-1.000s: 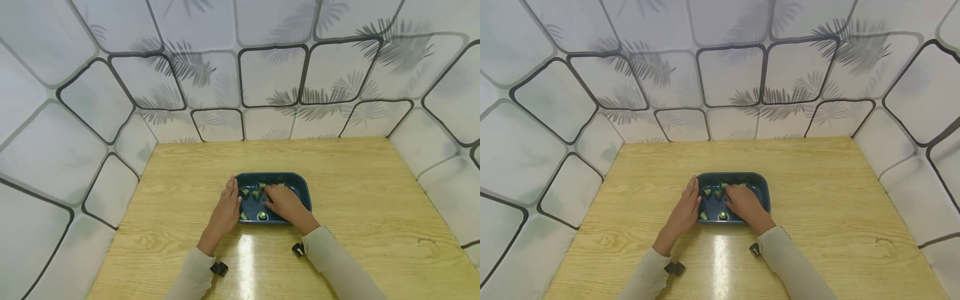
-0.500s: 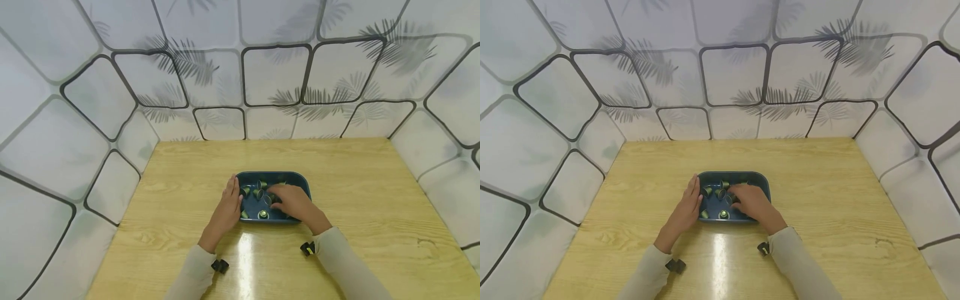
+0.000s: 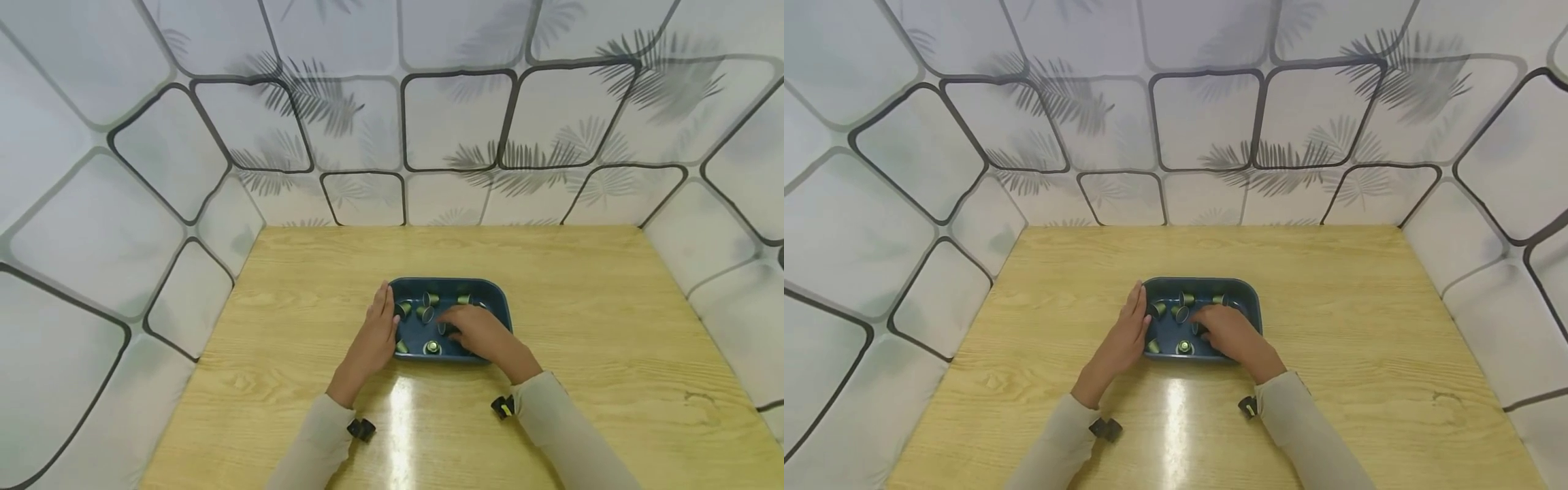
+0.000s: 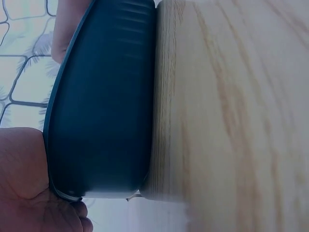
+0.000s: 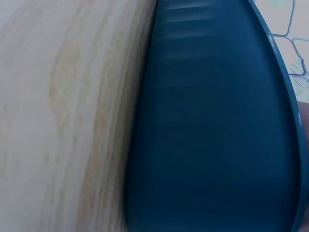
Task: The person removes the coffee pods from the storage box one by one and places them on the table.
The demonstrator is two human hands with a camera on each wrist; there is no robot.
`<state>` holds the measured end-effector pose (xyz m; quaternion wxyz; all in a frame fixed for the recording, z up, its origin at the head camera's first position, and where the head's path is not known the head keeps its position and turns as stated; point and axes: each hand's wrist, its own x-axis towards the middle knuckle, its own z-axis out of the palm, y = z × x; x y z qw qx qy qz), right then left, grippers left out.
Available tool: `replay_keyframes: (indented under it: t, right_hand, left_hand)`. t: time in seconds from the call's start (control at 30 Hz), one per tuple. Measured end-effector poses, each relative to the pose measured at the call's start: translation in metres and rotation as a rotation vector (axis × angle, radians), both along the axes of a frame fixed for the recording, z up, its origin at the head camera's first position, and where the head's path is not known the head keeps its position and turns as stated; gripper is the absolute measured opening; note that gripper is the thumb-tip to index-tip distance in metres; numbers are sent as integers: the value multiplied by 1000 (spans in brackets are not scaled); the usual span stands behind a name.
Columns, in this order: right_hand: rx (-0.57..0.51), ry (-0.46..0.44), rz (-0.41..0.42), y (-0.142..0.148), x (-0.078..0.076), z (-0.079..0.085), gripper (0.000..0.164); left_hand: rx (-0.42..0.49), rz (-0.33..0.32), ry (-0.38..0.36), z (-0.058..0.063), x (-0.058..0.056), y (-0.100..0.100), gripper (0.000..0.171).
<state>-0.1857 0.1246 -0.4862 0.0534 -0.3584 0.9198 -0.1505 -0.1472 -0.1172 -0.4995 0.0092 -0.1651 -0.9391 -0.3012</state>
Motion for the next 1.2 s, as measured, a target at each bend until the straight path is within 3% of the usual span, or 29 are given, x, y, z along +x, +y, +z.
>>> replay_keyframes:
  t: [0.37,0.67,0.87,1.07,1.2]
  right_hand:
    - [5,84,-96,4,-1,-11,31]
    - [-5,93,-147,6,-1,-7,47]
    - [-90,87,-161,9,2,-4,43]
    - [-175,93,-184,12,5,-5,42]
    - [-229,102,-202,14,7,-8,42]
  left_hand:
    - [38,0,-6,-5,-1,1,58]
    - [43,7,-18,-6,-2,-5,57]
    - [42,-2,-1,-5,-4,-9,59]
    - [-12,-8,-9,-3,-2,-10,70]
    - [-39,-4,13,-3,-1,-9,68]
